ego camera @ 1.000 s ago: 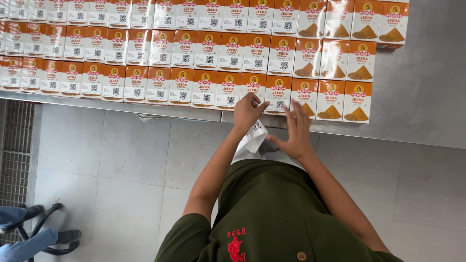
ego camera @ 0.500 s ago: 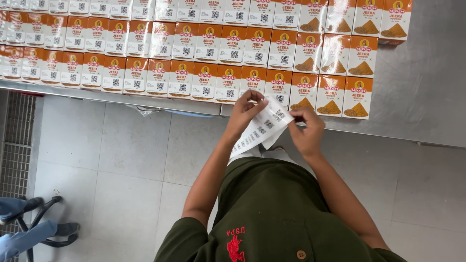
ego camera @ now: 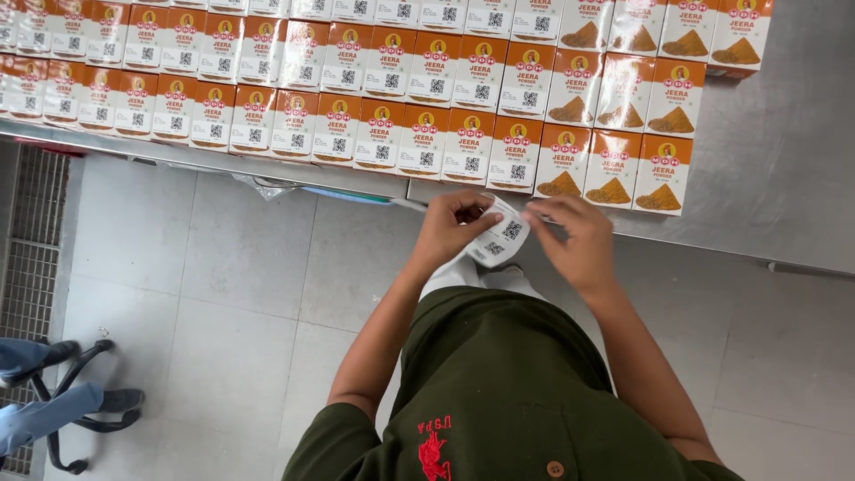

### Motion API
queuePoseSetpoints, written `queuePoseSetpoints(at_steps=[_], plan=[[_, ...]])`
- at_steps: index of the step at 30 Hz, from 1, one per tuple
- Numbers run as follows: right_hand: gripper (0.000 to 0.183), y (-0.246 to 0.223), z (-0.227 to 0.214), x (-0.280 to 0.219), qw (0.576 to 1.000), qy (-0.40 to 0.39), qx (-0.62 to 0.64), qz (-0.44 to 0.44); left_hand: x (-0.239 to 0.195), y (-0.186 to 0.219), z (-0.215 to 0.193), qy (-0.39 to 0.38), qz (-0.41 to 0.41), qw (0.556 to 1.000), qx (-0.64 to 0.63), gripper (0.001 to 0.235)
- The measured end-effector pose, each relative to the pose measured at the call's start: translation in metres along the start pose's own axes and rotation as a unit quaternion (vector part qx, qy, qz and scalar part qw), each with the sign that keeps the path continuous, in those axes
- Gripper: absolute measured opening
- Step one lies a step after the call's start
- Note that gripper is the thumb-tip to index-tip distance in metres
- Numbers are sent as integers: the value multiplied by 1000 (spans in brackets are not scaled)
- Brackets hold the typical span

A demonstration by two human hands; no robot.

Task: The person applies small square stickers to rows of spice boxes on a metal table, peeling each sticker from a roll and pressing it onto the center of a box.

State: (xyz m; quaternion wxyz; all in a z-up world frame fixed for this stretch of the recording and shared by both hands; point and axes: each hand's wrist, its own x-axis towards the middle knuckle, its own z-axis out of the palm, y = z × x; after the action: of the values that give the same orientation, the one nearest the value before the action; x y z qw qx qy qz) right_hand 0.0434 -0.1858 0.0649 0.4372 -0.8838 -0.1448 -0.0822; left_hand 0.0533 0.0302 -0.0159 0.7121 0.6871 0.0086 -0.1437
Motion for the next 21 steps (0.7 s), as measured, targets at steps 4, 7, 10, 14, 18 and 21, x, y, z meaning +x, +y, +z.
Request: queuePoseSetpoints(at_steps=[4, 7, 10, 14, 18, 21], plan=[[14, -13, 9, 3, 998, -17, -9, -65, -12, 25, 9, 20, 80, 993, 80, 21], [12, -15, 10, 3, 996, -18, -24, -78, -19, 43, 14, 14, 134, 985, 106, 18], [12, -17, 7, 2, 995, -15, -35, -91, -22, 49, 18, 31, 139, 980, 142, 14], [13, -14, 5, -1, 989, -22, -52, -138, -24, 50, 22, 42, 160, 968, 188, 15], [15, -7, 2, -2, 983, -42, -56, -168, -26, 50, 25, 41, 176, 957, 227, 13], [16, -7, 0, -1, 983, -54, -52, -170, -27, 50, 26, 39, 187, 950, 248, 12]])
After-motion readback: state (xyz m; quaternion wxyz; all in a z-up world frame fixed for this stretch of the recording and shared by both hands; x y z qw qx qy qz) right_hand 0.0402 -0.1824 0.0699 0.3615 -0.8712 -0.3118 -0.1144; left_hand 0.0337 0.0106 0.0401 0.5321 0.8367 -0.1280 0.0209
